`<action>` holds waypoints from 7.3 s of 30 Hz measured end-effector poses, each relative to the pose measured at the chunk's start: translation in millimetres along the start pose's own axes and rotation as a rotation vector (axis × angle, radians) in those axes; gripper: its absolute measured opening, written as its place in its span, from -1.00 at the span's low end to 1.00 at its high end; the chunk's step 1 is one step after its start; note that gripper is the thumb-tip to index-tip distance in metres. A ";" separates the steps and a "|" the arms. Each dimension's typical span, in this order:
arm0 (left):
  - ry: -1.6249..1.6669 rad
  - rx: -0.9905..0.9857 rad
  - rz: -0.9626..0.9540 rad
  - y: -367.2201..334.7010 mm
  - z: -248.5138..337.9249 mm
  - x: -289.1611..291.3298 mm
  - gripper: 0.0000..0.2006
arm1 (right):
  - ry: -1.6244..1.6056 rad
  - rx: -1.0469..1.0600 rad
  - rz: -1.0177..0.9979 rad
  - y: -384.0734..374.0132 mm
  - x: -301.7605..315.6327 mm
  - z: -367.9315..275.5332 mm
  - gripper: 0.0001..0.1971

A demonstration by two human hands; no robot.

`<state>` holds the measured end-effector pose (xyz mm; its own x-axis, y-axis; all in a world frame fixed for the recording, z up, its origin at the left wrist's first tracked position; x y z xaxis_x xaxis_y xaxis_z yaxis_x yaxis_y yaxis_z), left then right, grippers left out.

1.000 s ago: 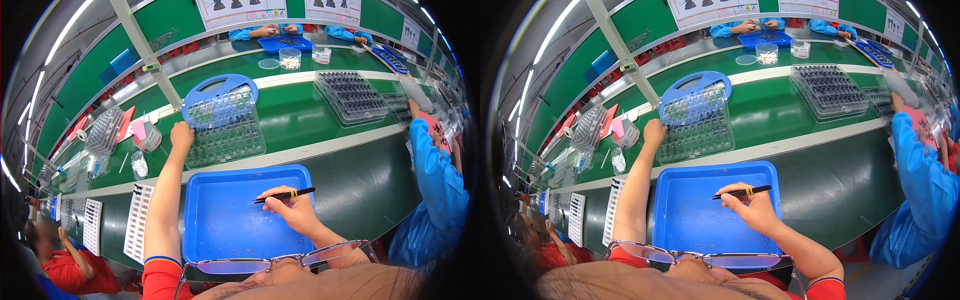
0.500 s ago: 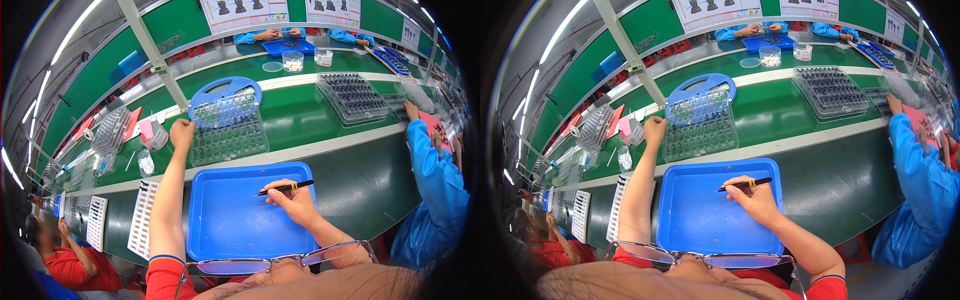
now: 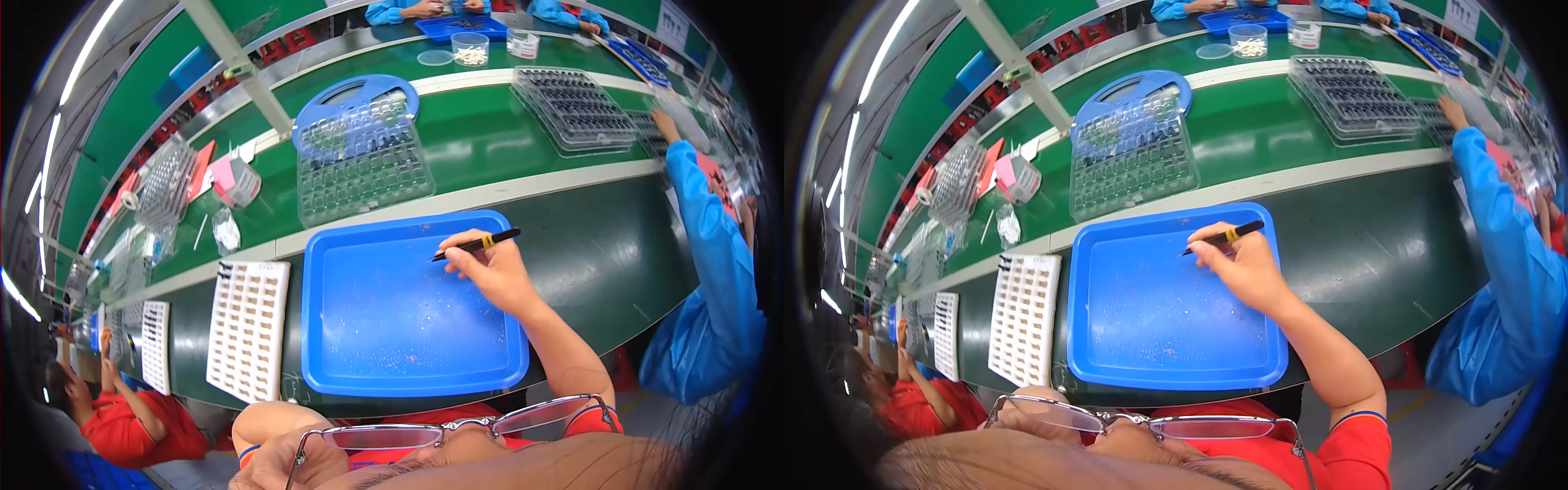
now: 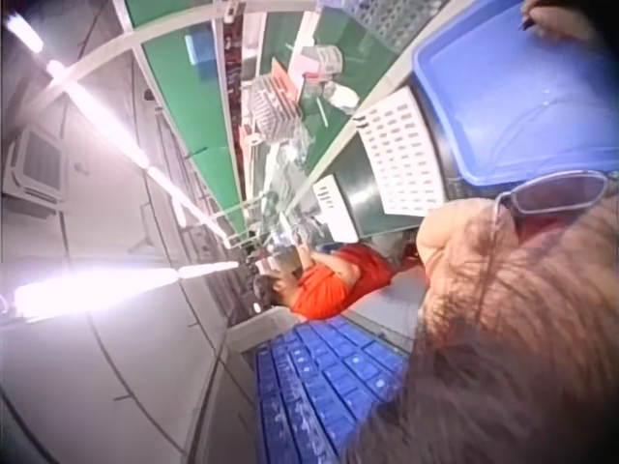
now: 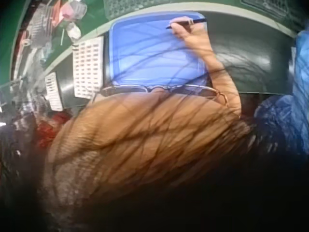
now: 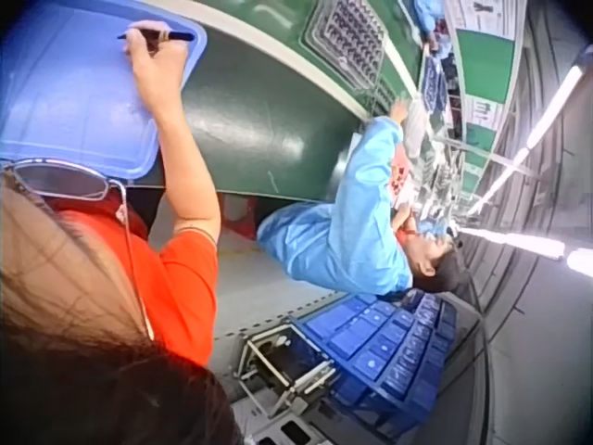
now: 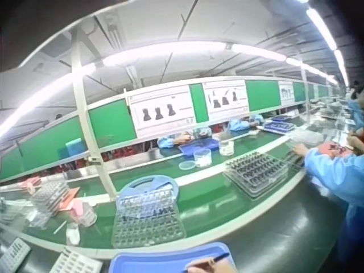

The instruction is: Assembling small electronic components at a factory workbench using a pick-up tool.

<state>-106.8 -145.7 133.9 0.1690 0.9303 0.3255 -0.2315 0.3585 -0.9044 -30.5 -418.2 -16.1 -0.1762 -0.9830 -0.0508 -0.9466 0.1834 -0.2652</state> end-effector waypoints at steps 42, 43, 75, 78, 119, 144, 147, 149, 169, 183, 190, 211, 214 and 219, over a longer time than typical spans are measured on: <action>0.139 1.097 -0.309 68.1 -133.3 -64.5 -0.78 | 0.503 -0.015 -0.074 -4.3 1.6 21.1 -0.85; 0.137 1.093 -0.324 68.5 -132.9 -65.4 -0.78 | 0.511 -0.028 -0.081 -3.7 1.3 21.7 -0.86; 0.080 0.958 -0.348 67.8 -126.5 -69.9 -0.81 | 0.460 0.007 -0.072 -4.0 -1.7 22.8 -0.85; 0.083 0.958 -0.352 67.9 -127.1 -70.9 -0.81 | 0.468 0.010 -0.068 -4.4 -0.7 23.1 -0.85; 0.011 0.841 -0.176 64.9 -108.8 -55.8 -0.53 | -0.289 0.043 -0.199 28.8 -50.3 -26.5 -0.84; 0.039 0.828 -0.088 71.2 -108.7 -55.3 -0.62 | -0.302 0.001 -0.257 31.1 -54.3 -22.7 -0.84; 0.021 0.788 -0.088 65.2 -104.7 -57.0 -0.66 | -0.283 0.026 -0.262 32.2 -50.9 -27.3 -0.85; 0.018 0.781 -0.084 63.3 -105.8 -55.6 -0.70 | -0.275 0.024 -0.264 31.6 -50.9 -26.0 -0.85; -0.035 0.779 -0.121 60.6 -108.9 -55.2 -0.64 | 0.416 -0.029 -0.052 5.7 -2.8 -2.8 -0.88; 0.049 0.904 -0.153 68.3 -113.6 -56.7 -0.63 | 0.644 -0.027 -0.055 2.4 4.9 7.0 -0.83; 0.063 0.890 -0.156 68.5 -114.1 -58.1 -0.64 | 0.689 -0.023 -0.048 2.0 8.0 5.2 -0.82; 0.092 0.884 -0.164 68.7 -114.2 -59.3 -0.66 | 0.652 0.000 -0.027 1.2 6.5 4.2 -0.85; 0.095 0.884 -0.164 68.7 -114.4 -59.6 -0.67 | 0.666 0.009 -0.027 1.2 7.7 2.6 -0.85; 0.095 0.889 -0.167 68.4 -114.7 -59.8 -0.67 | 0.685 -0.011 -0.043 0.8 9.2 -0.1 -0.85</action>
<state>-22.8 -185.7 21.0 0.3360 0.8647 0.3733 -0.8440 0.4524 -0.2882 -32.9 -427.1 -16.8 -0.2663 -0.7691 0.5810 -0.9586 0.1480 -0.2434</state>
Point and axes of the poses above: each hand's wrist, its own y-axis away from the middle knuckle, its own x-axis out of the back of the hand, z = x × y, the point moved 7 cm from there along -y, towards the middle knuckle, and after that the axes turned 10 degrees about x, right-handed, at the moved point
